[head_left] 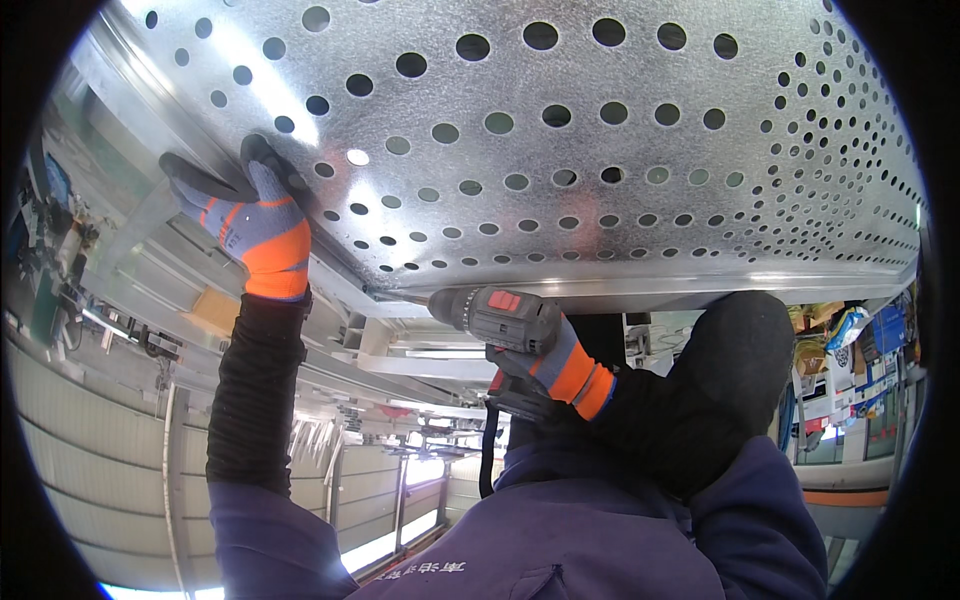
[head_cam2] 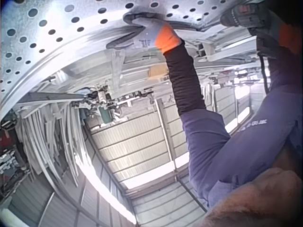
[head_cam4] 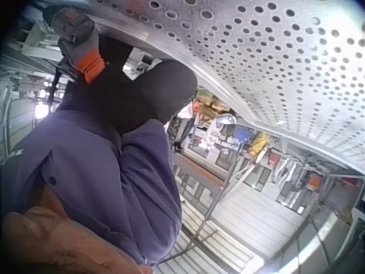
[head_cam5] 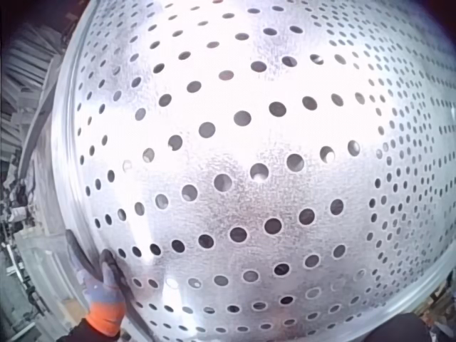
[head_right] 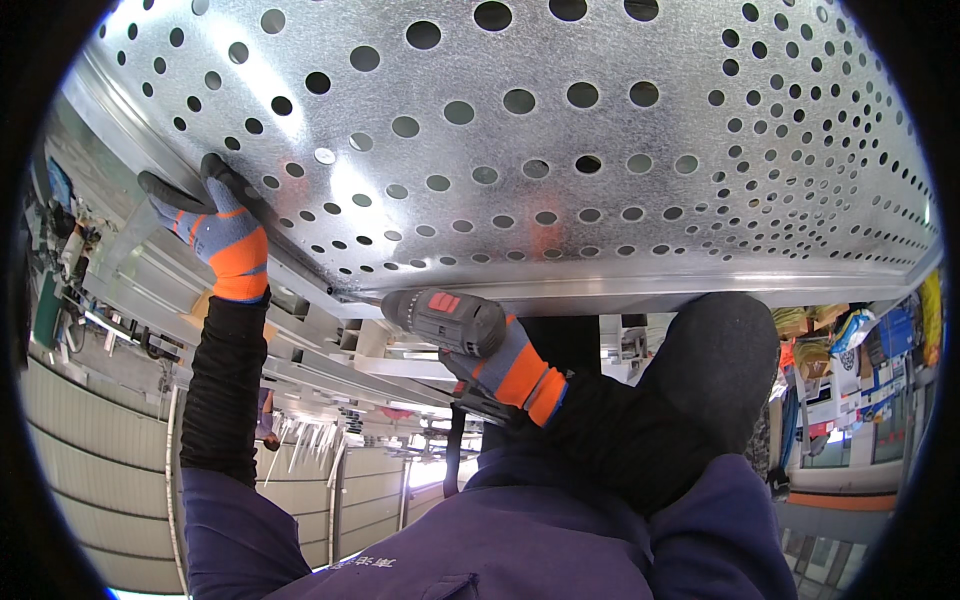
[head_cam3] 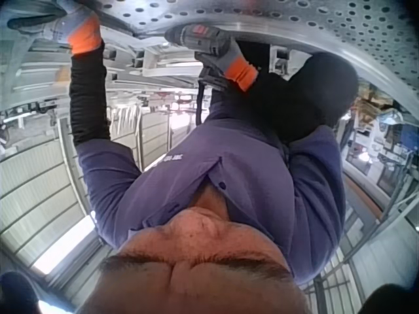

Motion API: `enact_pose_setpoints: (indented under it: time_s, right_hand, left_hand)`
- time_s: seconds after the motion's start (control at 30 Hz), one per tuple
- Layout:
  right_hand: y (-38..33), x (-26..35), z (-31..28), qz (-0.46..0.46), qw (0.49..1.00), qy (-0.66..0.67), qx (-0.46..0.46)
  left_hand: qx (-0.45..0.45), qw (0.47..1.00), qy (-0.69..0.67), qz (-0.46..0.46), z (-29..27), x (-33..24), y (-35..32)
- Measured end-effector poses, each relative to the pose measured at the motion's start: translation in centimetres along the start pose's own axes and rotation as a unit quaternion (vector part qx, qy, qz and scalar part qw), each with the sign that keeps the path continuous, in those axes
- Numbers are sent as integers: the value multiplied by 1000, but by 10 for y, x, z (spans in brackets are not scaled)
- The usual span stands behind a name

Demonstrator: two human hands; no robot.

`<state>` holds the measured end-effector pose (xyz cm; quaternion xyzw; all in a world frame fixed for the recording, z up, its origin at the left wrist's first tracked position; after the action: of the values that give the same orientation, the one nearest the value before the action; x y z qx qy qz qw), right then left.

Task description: The person lifts a perforated metal ceiling panel into place and secures it using a cordless drill. They drive multiple screws along the panel's edge to fasten it to the overhead structure.

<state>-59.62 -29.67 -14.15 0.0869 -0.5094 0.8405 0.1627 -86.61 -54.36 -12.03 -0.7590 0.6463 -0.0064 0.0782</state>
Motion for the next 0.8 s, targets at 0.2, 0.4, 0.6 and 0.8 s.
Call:
enact_pose_setpoints:
  time_s: [0.2, 0.4, 0.6, 0.8]
  right_hand:
    - [1, 1, -1, 40, 998, 40, 2]
    - [8, 2, -2, -12, 999, -34, 2]
    - [15, 10, -1, 75, 997, 23, 21]
    - [7, 5, -4, 71, 994, 72, -43]
  left_hand:
    - [-1, 1000, 2, -1, -1, 1, -1]
    - [-2, 1000, 2, 0, 1, -1, 2]
    - [4, 1000, 6, -6, -1, 3, 0]
    - [16, 1000, 15, -5, -3, 2, -3]
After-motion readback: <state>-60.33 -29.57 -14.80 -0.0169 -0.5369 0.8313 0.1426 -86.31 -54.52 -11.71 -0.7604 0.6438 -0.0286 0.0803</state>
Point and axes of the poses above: each hand's wrist, its own y-axis towards the middle knuckle, its own z-axis out of the palm, x = y × z, the point moved 10 cm from there along y, towards the middle knuckle, and after that the axes turned 7 degrees about y, right-handed, at the moved point
